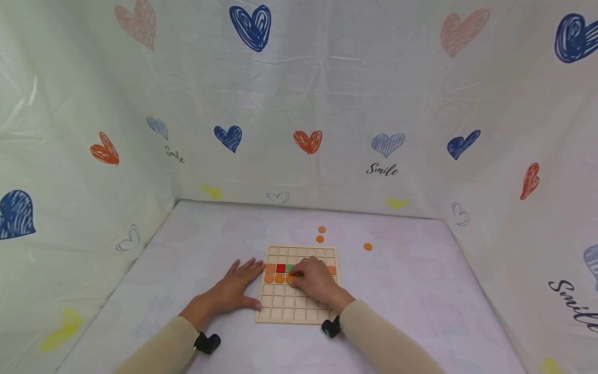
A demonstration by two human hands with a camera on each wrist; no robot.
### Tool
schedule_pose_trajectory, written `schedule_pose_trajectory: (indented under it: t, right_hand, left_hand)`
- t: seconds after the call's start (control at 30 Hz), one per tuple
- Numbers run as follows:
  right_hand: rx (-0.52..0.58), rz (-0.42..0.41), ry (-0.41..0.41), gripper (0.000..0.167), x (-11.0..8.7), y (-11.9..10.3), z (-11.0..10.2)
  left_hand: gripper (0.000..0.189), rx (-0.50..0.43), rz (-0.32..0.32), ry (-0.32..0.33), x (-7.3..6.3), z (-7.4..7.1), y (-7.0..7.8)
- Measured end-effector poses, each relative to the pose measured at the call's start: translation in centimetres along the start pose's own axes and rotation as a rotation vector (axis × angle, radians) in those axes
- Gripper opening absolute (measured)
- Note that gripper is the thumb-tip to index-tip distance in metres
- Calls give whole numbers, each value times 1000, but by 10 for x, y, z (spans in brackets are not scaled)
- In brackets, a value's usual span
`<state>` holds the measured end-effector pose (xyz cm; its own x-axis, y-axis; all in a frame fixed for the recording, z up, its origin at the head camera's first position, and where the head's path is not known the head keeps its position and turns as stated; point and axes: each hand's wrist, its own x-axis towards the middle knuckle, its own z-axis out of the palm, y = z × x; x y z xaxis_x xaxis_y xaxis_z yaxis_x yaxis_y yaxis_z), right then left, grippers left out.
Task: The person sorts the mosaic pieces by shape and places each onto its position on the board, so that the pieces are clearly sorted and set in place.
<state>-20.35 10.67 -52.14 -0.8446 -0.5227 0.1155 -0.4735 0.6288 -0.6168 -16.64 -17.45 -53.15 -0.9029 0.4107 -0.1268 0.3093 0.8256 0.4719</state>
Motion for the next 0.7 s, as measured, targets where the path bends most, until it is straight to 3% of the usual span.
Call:
schedule_pose_trajectory:
  t: [0.37, 0.7]
  right_hand:
    - [11, -10, 31, 12, 1, 0, -2]
    - [44, 43, 102, 14, -1, 3, -8]
  left_hand:
    - [116, 3, 1, 2, 1, -2, 1]
    - [118, 7, -1, -3, -1, -2, 3]
